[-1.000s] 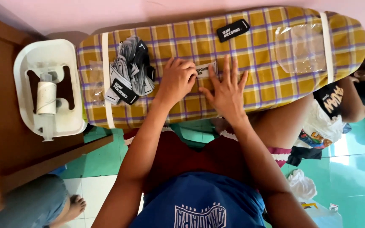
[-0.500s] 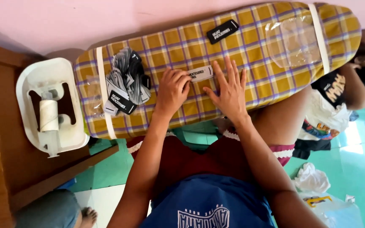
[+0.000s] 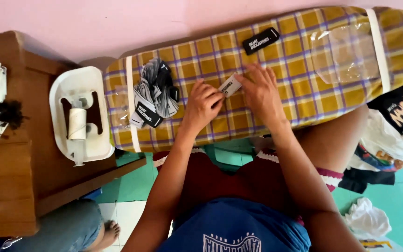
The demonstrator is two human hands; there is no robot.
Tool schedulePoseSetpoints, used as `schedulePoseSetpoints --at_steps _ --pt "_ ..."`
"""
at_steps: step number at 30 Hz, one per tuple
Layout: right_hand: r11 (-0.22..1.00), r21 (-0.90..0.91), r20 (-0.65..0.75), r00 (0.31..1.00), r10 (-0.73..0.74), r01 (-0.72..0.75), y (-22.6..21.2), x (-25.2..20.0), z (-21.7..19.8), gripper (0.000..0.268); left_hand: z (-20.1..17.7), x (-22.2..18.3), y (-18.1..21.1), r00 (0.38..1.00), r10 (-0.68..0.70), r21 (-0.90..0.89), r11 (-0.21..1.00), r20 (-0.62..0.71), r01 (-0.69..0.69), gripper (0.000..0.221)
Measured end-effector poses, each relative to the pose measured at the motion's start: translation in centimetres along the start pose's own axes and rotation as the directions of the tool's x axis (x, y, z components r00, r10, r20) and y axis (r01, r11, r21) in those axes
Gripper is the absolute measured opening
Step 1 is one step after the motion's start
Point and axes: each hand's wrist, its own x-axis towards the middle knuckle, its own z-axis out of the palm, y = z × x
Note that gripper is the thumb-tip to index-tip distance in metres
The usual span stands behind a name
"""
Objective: The person is picking up small black clothing labels, folding them in half, and arranging them neatly on a padded board.
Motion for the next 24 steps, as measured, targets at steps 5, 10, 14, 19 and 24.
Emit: schedulePoseSetpoints --at_steps 5,10,14,19,24 --pt "0.958 0.243 -0.058 0.988 -0.14 0.15 -4.0 0.3 -2.5 0.032 0.2 -0.5 -0.5 0.992 -0.128 -0.196 0.972 0.016 0.128 0.019" --pt "0.937 0.335 0.01 0.994 -0.107 0.097 -3.1 -0.2 -1.8 0.046 0.2 -0.6 -0.4 0.975 -0.216 -0.368 0.904 0.049 0.218 0.023" --pt "0.898 0.434 0.008 0.996 -0.089 0.076 -3.2 0.3 -2.6 0.026 -0.6 0.4 0.3 0.972 -0.208 -0.331 0.914 0.113 0.234 0.018" --pt "0.926 0.376 -0.008 0.999 -0.044 0.044 -3.0 -0.3 -2.4 0.029 -1.4 1.5 0.6 0.916 -0.324 -0.362 0.846 0.236 0.392 0.017" --pt "0.928 0.347 -0.092 0.989 -0.114 0.139 -2.6 -0.2 -1.9 0.004 -0.1 1.4 0.2 0.873 -0.399 -0.397 0.78 0.279 0.483 0.018"
